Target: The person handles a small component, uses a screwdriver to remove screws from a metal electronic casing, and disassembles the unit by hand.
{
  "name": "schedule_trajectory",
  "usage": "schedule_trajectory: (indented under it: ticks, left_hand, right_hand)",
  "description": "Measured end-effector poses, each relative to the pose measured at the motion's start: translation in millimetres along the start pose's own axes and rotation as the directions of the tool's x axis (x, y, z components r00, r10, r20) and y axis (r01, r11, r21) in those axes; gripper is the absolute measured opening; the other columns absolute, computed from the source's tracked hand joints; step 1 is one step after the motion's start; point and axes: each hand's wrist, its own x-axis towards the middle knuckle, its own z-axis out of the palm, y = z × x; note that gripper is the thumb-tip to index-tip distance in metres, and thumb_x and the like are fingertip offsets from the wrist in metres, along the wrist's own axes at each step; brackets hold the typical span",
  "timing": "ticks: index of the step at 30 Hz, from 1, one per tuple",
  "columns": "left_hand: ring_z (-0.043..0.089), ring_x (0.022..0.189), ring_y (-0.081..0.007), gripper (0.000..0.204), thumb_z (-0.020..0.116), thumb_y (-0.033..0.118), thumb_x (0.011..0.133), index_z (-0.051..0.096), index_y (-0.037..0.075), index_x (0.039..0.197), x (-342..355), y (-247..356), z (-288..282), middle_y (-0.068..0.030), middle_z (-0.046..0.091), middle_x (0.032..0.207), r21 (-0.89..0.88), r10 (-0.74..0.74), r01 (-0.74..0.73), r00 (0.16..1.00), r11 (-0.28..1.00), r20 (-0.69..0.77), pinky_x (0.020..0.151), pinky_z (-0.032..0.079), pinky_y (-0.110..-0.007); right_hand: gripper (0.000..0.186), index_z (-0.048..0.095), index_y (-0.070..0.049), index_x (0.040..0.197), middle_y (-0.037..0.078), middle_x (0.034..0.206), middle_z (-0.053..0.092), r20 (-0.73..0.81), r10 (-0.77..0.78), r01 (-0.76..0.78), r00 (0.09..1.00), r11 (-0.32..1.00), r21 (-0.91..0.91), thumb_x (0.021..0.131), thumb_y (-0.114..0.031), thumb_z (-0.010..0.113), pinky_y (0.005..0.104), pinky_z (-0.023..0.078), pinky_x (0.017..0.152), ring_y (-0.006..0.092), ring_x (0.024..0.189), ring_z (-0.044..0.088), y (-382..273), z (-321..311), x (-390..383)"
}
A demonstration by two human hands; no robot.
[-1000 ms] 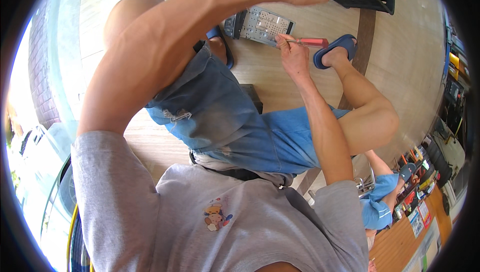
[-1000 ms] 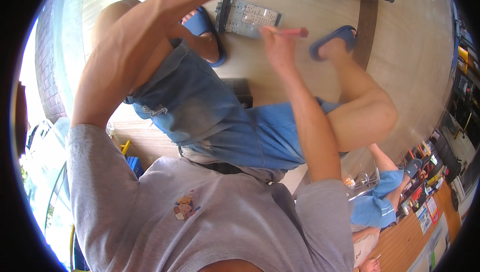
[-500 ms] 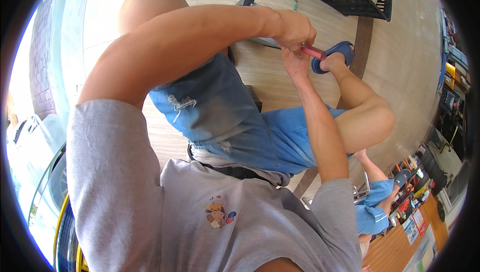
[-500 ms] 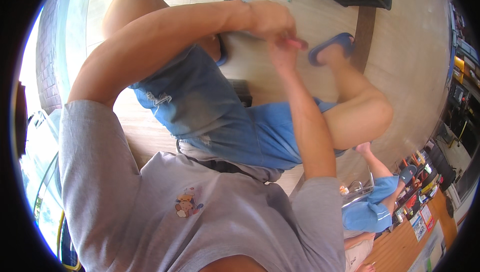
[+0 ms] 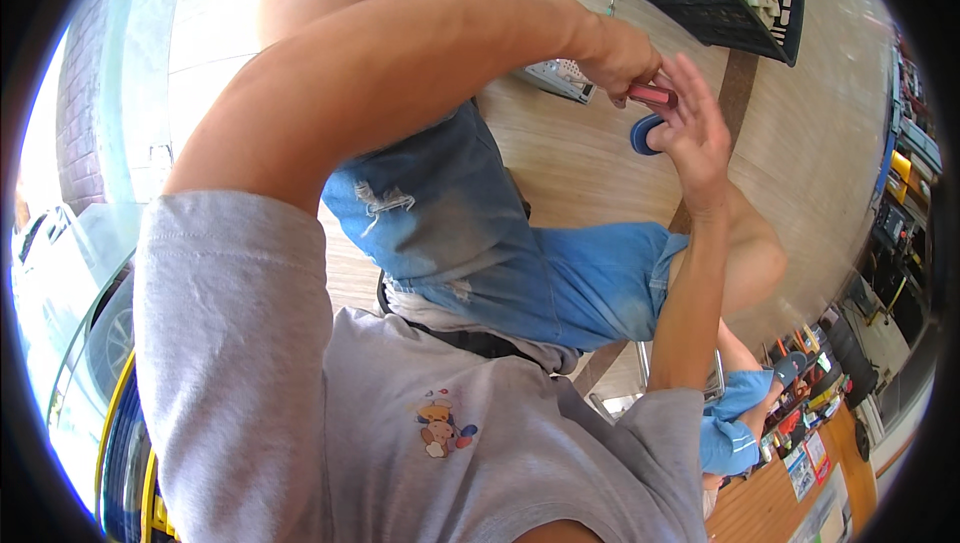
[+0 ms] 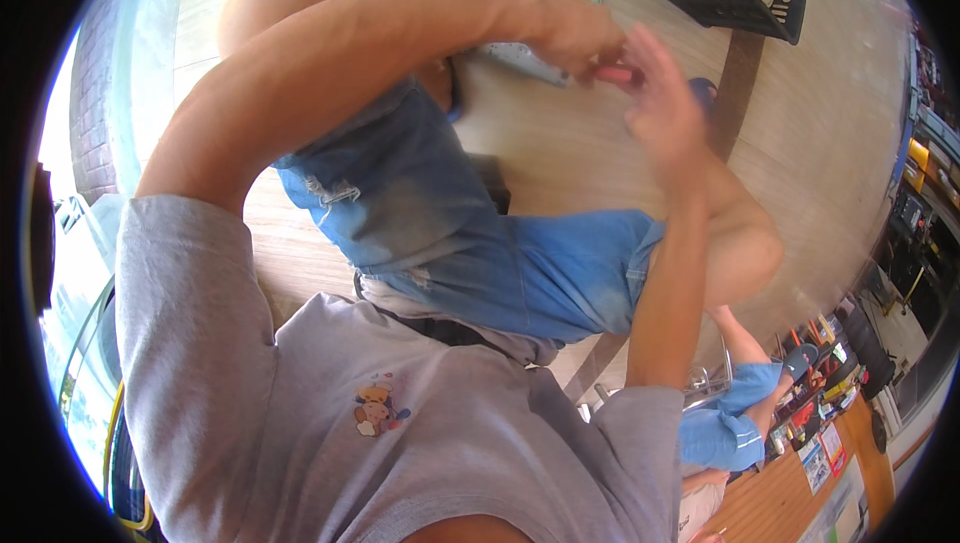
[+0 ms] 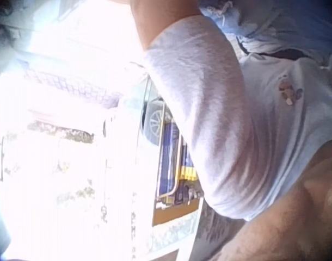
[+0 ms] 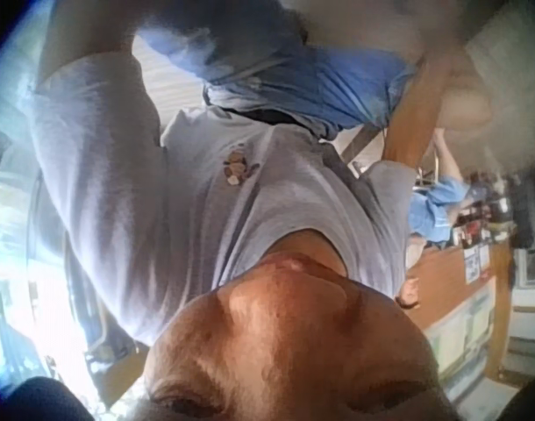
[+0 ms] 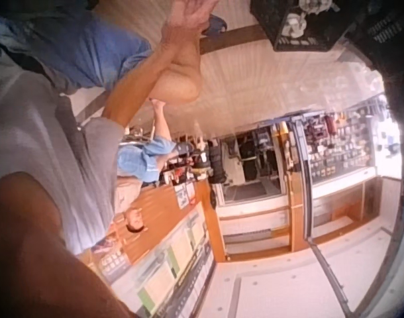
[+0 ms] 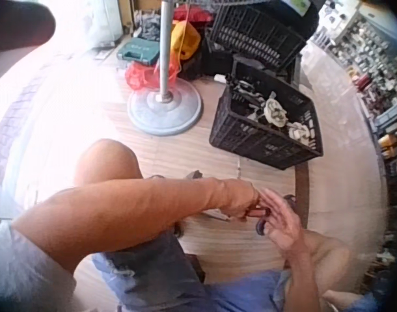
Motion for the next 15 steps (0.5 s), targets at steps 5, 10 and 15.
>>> schedule_trajectory:
  ticks: [5,10,15]
  left_hand:
    - [0.071,0.095,-0.0362,0.037,0.081,0.028,0.082,0.074,0.006,0.111,-8,8,1,-0.0154,0.077,0.097,-0.046,0.04,-0.041,0.999,0.998,-0.026,0.085,0.056,-0.046]
    - [0.07,0.08,-0.0283,0.032,0.077,0.027,0.09,0.072,-0.002,0.103,-7,-16,-31,-0.0165,0.075,0.091,0.332,-0.063,0.098,0.991,0.938,-0.115,0.072,0.055,-0.041]
    - [0.073,0.087,-0.0431,0.041,0.075,0.038,0.085,0.077,-0.003,0.088,-7,-30,-102,-0.0272,0.073,0.086,-0.094,-0.244,0.229,0.828,0.969,-0.505,0.079,0.057,-0.047]
  right_hand:
    - [0.038,0.065,-0.005,0.137,0.012,0.117,0.075,0.012,-0.219,0.172,0.976,0.733,-0.658,0.099,-0.007,0.069,0.0296,0.055,0.092,0.0199,0.104,0.072,4,22,-4]
    - [0.022,0.072,-0.001,0.12,0.016,0.108,0.075,-0.048,-0.29,0.112,0.956,0.51,-0.853,0.101,-0.011,0.068,0.0279,0.056,0.087,0.0205,0.097,0.073,11,32,-7]
    - [0.025,0.065,-0.001,0.127,0.016,0.116,0.073,-0.079,-0.272,0.14,0.959,0.697,-0.704,0.103,-0.009,0.064,0.0316,0.056,0.092,0.0232,0.102,0.073,20,42,-3]
